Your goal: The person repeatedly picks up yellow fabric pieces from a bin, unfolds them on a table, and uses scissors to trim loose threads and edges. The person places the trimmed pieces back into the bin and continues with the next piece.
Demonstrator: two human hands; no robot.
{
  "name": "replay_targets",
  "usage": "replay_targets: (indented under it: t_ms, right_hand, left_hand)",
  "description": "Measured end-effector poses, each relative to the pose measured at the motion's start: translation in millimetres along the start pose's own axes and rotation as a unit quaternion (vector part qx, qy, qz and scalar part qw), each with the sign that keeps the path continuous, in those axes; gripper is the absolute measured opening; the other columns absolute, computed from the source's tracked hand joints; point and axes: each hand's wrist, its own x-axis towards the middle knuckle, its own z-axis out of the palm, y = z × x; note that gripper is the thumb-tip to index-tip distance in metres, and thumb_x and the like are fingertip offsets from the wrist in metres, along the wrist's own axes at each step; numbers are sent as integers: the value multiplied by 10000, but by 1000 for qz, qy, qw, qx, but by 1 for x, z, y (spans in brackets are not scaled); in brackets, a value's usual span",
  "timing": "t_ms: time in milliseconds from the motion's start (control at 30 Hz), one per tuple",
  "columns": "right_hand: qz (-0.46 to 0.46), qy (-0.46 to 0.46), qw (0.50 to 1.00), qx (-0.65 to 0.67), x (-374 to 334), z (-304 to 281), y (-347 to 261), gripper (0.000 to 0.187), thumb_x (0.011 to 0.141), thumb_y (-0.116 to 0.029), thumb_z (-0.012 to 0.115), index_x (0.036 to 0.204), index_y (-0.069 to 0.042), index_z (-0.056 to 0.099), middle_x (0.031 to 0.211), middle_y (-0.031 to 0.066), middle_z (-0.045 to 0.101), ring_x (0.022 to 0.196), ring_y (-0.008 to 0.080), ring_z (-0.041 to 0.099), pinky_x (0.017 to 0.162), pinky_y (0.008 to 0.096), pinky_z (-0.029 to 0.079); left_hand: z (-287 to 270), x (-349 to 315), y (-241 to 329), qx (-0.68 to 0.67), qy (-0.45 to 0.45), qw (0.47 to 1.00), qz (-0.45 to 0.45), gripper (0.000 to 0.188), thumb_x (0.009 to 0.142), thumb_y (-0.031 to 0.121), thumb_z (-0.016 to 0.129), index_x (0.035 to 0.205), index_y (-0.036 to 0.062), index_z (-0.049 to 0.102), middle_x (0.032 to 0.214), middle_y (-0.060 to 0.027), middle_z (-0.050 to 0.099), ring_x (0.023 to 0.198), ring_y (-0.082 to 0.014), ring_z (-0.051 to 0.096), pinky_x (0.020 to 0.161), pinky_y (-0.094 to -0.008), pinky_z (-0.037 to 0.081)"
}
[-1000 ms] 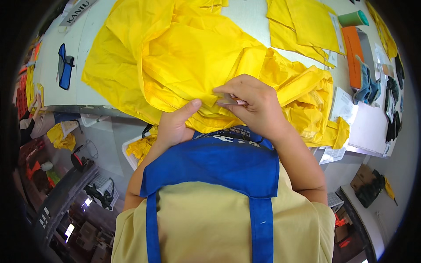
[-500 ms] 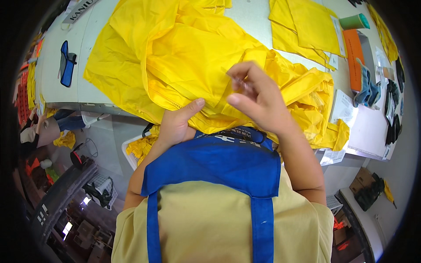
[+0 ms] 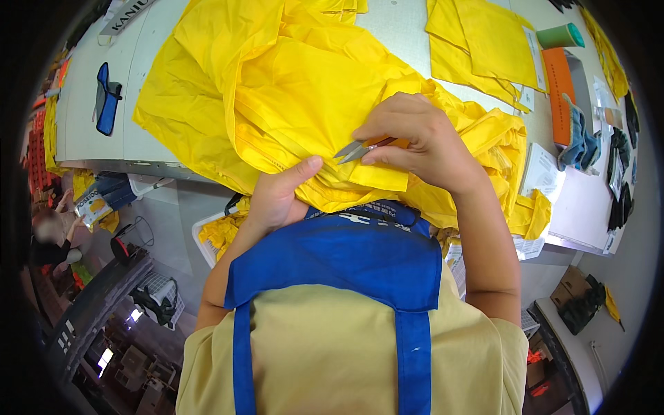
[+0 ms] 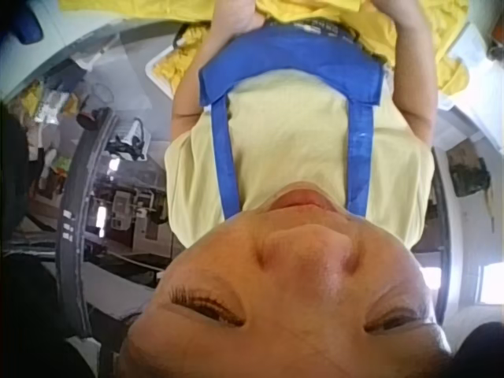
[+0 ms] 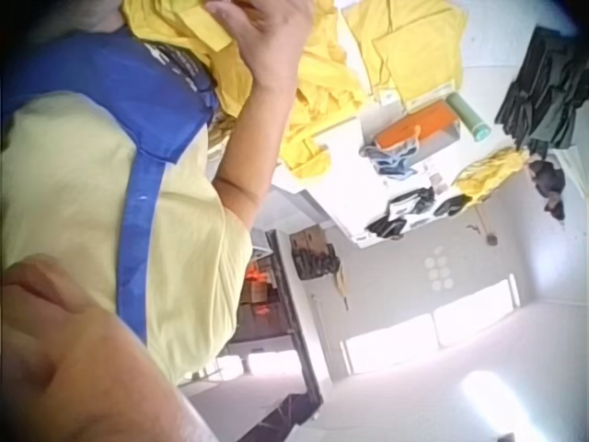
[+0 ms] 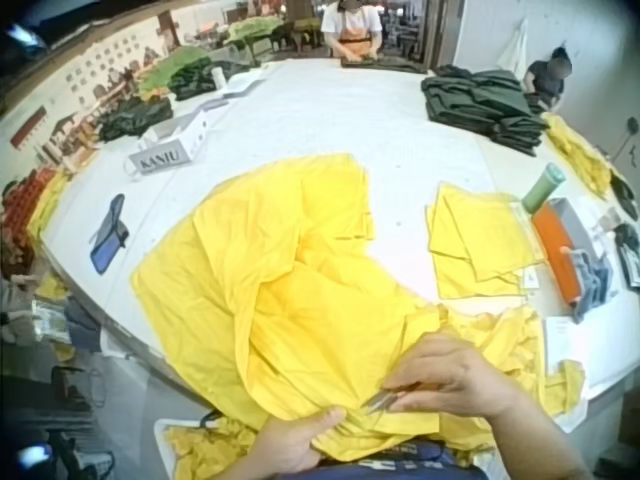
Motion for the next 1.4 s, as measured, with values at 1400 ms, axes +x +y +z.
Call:
replay_targets:
  t_ms: [1400]
  right_hand:
    - [96, 248, 961, 72, -47, 65, -8, 244, 743, -32, 745, 877, -86, 548, 691, 20, 581, 521, 97, 504, 488, 208, 417]
  left_hand:
    - [-61, -56, 32, 619, 192, 710, 274, 597, 728, 202, 751, 1210, 37, 440, 1160, -96, 465, 1015, -212, 507, 833, -331, 444]
